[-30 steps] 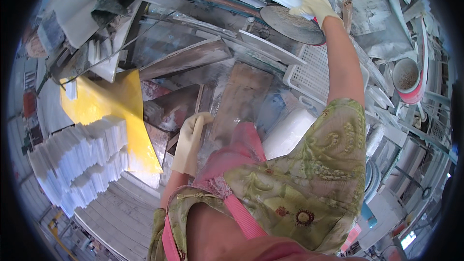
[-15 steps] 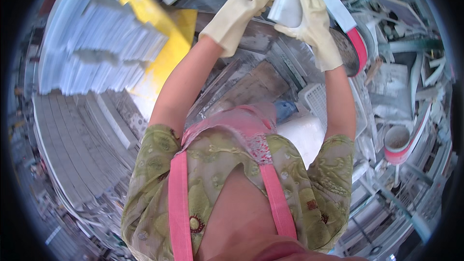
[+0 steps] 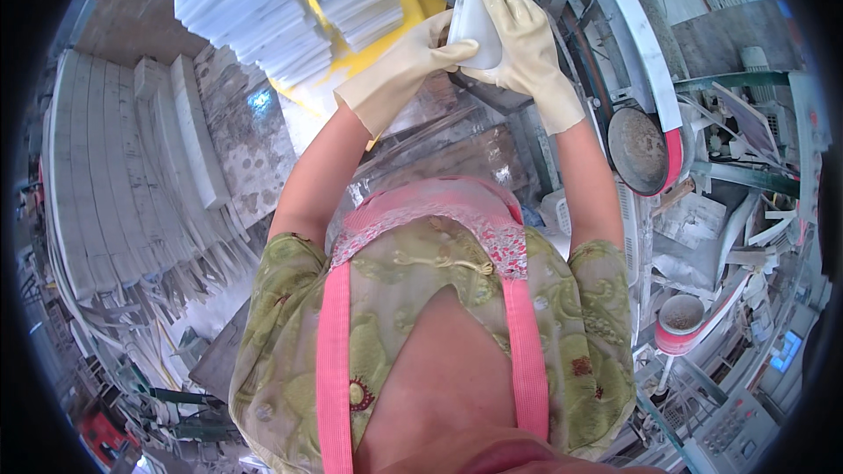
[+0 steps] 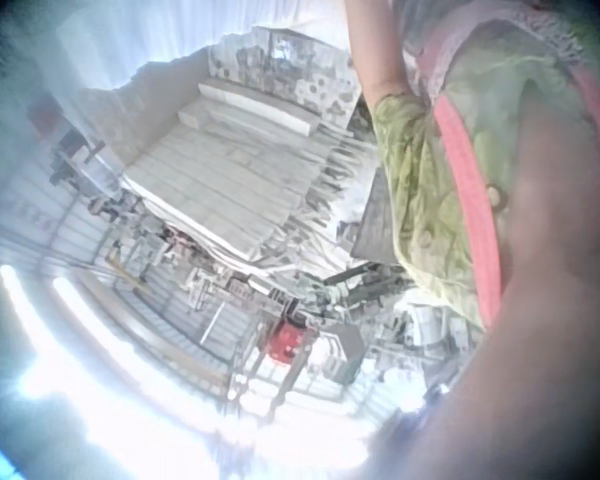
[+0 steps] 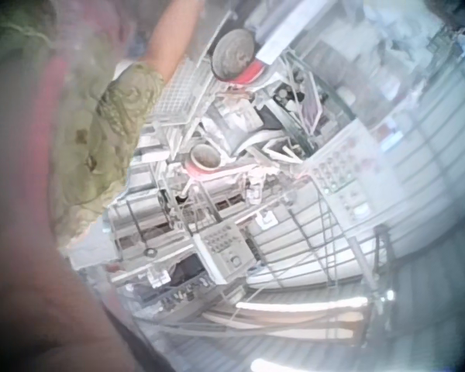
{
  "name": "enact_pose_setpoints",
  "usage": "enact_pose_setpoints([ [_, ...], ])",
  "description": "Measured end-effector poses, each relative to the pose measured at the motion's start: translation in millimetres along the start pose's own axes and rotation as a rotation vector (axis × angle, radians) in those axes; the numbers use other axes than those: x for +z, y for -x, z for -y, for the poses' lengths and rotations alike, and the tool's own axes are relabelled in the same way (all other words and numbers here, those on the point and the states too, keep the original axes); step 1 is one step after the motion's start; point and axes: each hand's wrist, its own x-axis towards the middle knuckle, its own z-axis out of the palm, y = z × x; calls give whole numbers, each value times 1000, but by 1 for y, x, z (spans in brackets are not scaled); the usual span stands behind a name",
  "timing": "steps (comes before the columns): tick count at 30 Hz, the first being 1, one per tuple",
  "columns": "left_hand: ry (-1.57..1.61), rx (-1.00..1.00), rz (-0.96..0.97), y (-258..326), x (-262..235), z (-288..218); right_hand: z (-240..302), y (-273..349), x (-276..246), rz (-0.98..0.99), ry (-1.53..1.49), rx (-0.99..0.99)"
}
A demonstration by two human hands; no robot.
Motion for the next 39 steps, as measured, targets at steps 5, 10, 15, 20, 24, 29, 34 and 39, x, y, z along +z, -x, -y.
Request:
enact_pose_setpoints([
  [5,-85,-30,-137,13,-3,2,15,-1,10,68,-5,16],
  [10,-58,-13,-293,3,5,11,18,-7,11,117,41,24],
  [15,521,-142,-443,-13,22,31,-11,-19,-14,443,96,52],
  [20,565,69,-468,-57,41,52,-41,0,-31,124,22,-68],
  [24,746,46,-704,-108,41,64,-89,34,-38,-197,-73,30],
  [29,1073,94,-678,-140,58,80,-180,57,-56,36,-894,614],
  [34,1095,146,-465,-150,102,90,-224,44,-34,86,-1193,399],
  [39,801,86,-268,-143,125,88,-231,29,-29,303,-1175,106],
])
